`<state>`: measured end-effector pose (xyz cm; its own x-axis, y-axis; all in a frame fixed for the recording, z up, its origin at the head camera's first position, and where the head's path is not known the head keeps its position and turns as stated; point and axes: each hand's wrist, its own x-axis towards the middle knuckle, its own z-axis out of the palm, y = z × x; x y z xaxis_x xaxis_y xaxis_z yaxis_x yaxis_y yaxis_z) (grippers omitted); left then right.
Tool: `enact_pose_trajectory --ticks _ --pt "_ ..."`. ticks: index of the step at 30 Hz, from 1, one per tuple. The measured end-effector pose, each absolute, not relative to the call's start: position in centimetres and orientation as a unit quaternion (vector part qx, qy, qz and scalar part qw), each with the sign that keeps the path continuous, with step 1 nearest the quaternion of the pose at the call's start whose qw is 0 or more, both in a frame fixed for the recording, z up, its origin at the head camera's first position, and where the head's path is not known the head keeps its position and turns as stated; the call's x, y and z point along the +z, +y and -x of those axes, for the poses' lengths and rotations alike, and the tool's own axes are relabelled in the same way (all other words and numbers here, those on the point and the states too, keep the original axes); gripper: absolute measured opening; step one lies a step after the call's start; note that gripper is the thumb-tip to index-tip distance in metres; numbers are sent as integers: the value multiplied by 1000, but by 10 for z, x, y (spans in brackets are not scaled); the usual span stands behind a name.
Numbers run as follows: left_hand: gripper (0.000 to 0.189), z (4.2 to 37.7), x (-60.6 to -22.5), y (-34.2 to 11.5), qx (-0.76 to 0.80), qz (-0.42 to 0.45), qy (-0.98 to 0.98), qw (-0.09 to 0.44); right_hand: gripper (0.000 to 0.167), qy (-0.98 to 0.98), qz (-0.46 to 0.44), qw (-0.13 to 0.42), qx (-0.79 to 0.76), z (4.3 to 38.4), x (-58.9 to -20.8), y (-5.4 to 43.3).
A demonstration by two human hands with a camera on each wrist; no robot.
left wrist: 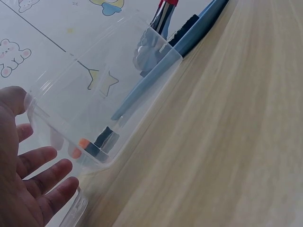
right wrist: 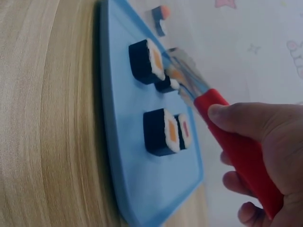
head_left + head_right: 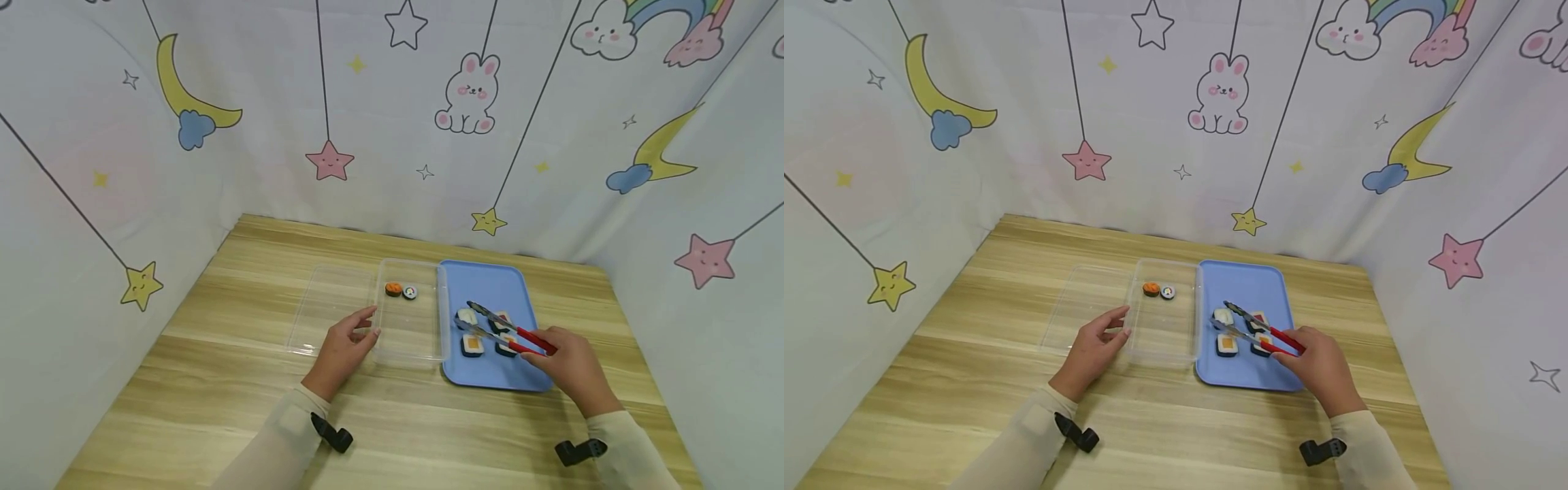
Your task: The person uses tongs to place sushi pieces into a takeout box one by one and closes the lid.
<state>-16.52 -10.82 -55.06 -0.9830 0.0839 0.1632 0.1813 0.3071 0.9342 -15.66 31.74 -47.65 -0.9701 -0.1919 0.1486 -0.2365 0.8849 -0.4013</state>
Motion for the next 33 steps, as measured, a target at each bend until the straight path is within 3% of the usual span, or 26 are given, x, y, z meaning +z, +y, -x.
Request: enact_pose_trajectory --ticks 15,22,33 --pt "50 165 -554 -111 -584 85 -806 46 41 -953 -135 130 239 164 -444 308" --pt "50 166 -556 -112 -584 86 -806 42 45 -951 -146 95 254 178 -431 277" --pt "50 166 -553 -111 -581 91 -808 44 41 -949 -195 57 240 198 -444 214"
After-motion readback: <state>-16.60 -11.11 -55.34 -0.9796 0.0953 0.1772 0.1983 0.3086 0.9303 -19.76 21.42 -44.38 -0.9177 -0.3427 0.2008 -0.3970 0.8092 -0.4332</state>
